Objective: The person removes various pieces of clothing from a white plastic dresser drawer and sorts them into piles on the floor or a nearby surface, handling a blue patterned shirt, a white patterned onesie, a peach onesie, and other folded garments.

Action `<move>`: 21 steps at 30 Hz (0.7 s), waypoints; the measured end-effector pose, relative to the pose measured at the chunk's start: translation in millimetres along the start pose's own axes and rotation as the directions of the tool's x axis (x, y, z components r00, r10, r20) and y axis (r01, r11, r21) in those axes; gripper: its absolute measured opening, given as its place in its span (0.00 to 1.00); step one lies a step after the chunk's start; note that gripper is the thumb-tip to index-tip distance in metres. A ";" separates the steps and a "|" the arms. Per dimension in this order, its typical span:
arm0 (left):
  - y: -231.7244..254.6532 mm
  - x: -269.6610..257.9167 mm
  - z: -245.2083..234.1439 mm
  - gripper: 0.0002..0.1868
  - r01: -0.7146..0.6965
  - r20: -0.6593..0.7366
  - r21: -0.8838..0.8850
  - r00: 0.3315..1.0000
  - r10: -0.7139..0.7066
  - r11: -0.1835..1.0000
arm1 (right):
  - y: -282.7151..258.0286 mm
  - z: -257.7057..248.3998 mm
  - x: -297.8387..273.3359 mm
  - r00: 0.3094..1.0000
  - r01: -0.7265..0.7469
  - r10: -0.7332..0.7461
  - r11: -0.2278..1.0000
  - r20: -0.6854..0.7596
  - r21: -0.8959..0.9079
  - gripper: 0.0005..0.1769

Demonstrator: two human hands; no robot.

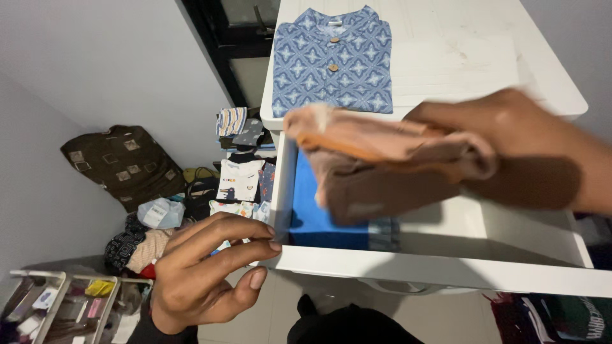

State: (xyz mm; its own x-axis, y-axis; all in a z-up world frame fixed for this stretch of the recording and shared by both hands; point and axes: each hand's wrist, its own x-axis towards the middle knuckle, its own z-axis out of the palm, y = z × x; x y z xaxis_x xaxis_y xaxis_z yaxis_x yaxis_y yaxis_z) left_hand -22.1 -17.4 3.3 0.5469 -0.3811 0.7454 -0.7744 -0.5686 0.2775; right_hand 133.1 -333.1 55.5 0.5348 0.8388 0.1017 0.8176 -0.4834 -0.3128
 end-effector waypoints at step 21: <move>9.8 -96.5 2.4 0.21 0.067 -0.043 -0.528 0.993 -0.105 0.847 | -63.2 29.6 20.1 0.976 -0.083 0.040 0.978 -0.214 -0.194 0.22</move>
State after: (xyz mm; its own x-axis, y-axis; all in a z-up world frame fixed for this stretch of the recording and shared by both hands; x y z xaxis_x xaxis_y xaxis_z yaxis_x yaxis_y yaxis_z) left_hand -81.7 12.1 -67.4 0.6111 -0.2871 0.7377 -0.7871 -0.1218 0.6046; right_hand 85.8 -278.3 49.4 0.6006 0.7456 0.2888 0.7963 -0.5905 -0.1313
